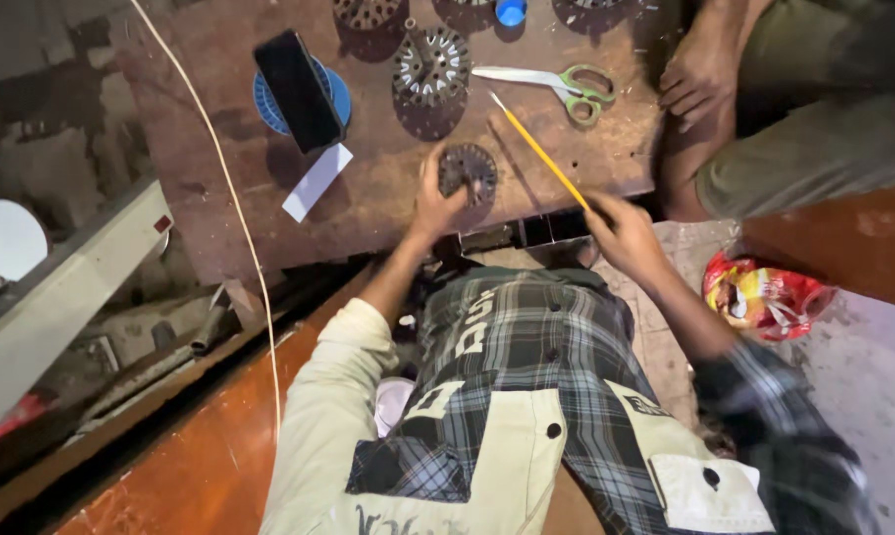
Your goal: The person uses a screwdriver to adjust a circular metal motor stator on a workbench, then pours liquid from a bottle into a container and applies a white substance to the stator with a cloth. Another person sits across the table with bare feet.
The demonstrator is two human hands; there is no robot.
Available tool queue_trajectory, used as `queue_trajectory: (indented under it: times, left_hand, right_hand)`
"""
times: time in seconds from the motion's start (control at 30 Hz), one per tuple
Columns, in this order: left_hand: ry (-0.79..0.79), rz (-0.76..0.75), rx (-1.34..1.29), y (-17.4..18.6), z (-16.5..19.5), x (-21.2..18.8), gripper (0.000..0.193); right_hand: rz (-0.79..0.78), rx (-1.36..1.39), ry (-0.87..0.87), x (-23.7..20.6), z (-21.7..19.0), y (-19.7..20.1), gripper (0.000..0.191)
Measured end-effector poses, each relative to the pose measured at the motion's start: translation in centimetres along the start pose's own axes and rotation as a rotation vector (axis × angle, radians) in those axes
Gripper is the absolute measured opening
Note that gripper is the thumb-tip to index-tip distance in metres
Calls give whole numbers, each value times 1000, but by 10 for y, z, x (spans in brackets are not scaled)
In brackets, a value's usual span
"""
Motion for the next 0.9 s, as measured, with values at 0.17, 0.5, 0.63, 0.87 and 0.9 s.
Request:
queue_trajectory:
  times: [0.17,0.5,0.63,0.87,0.9]
  left_hand:
    - [97,-32,-162,-13,-20,18,69]
    - [345,-94,-275,-25,-28,18,27]
    - [337,-93,-316,-27,-28,20,22]
    - [336,-83,-317,-28,-34,14,21]
    - [335,-83,-308,-27,-34,15,20]
  right_hand:
    - [-80,19,-101,-64,-14,10,48]
    - [-83,-101,-126,-85,-15,7,55]
    - [-109,-125,-66,-83,-18,3,60]
    - [-175,-286,-208,-84,-13,2,66]
    - [-176,-292,-193,-84,-16,3,66]
Point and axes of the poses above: each hand's wrist, its own x-axis towards the middle knuckle, its own y-axis out of the back of the hand, z = x × y, the point moved 9 cm from there along x, towards the middle knuckle, and after that the axes turned 10 degrees about x, right-handed, at the moved point
